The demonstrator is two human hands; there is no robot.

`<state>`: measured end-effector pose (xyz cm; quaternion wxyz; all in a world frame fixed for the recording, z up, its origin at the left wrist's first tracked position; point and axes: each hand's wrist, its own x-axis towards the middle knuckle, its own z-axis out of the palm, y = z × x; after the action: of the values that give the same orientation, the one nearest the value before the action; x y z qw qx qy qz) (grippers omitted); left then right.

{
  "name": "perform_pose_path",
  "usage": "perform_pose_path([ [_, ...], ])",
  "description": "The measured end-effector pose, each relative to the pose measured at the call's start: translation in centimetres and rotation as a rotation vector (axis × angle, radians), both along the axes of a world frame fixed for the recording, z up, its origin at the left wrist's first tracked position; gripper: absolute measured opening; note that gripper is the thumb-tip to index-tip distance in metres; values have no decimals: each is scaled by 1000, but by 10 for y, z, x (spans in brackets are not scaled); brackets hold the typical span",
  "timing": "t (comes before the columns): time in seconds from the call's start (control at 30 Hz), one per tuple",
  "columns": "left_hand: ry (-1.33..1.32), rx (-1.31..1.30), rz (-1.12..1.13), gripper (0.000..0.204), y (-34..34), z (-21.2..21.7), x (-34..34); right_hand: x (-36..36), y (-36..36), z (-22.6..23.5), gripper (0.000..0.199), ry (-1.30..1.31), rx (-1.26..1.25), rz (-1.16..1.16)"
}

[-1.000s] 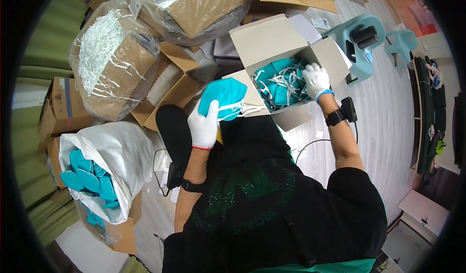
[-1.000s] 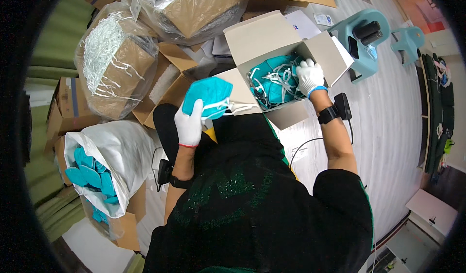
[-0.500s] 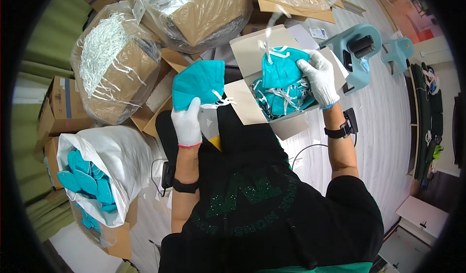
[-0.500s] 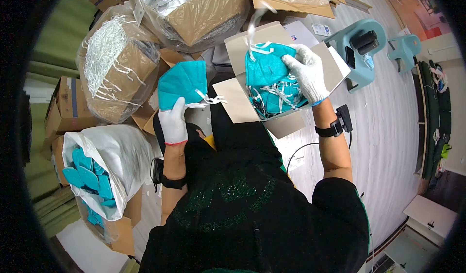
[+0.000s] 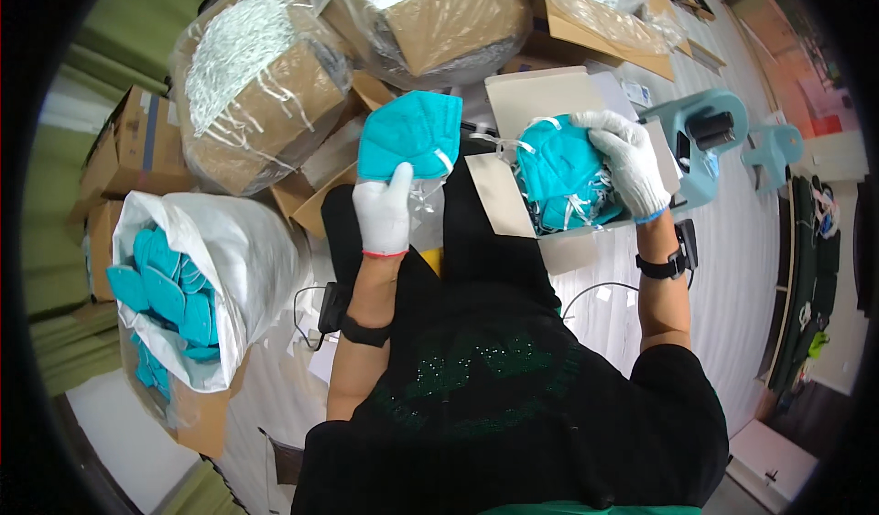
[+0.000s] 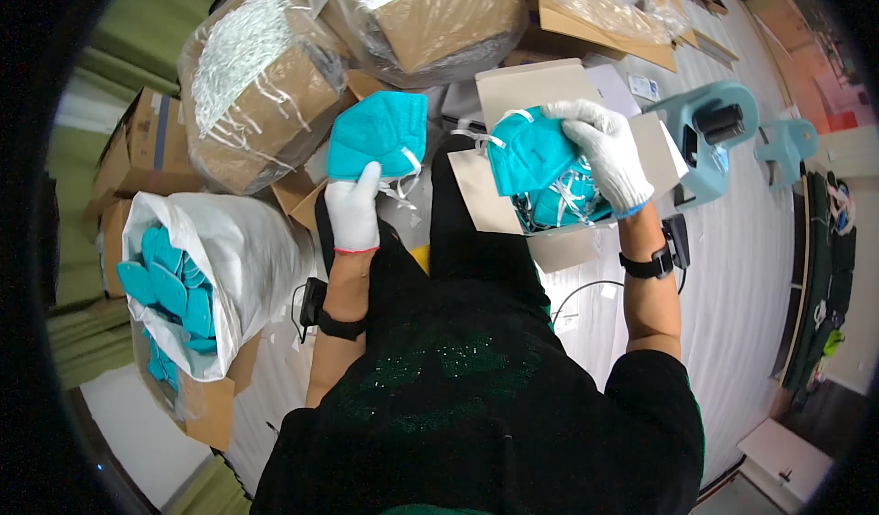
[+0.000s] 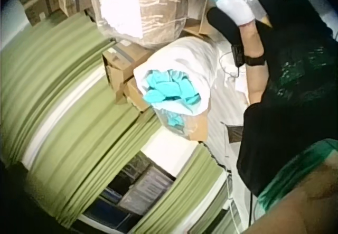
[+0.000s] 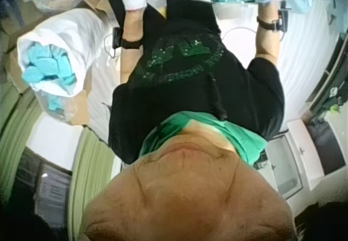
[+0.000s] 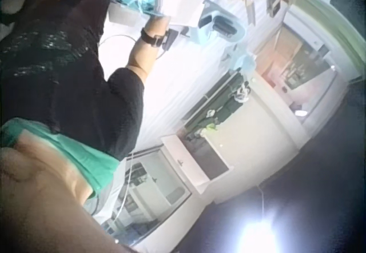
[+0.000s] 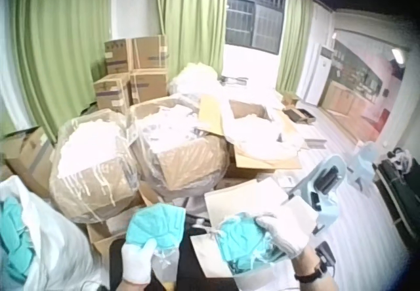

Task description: The recorder is sorting and packing green medical masks into boxes and bags while sitting on the floor.

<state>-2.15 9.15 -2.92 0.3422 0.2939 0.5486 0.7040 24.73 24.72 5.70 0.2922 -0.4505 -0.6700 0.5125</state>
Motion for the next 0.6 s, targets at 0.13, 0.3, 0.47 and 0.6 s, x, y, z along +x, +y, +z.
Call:
perform_pose_path([
  [0.13,-88,41,12,21,-2,2,-2,-14,-13,2,44,137,-130,176],
  [0.3,-13,9,46,22,-7,9,-5,-38,-30,4,19,-111,94,-54],
  [0.47,251,-218,233,25,-12,22,5,-49,-34,-11,33,-446,585,-143],
  [0.6,568,-147,334,28,-8,18,15,-72,-57,-19,32,-308,472,-119],
])
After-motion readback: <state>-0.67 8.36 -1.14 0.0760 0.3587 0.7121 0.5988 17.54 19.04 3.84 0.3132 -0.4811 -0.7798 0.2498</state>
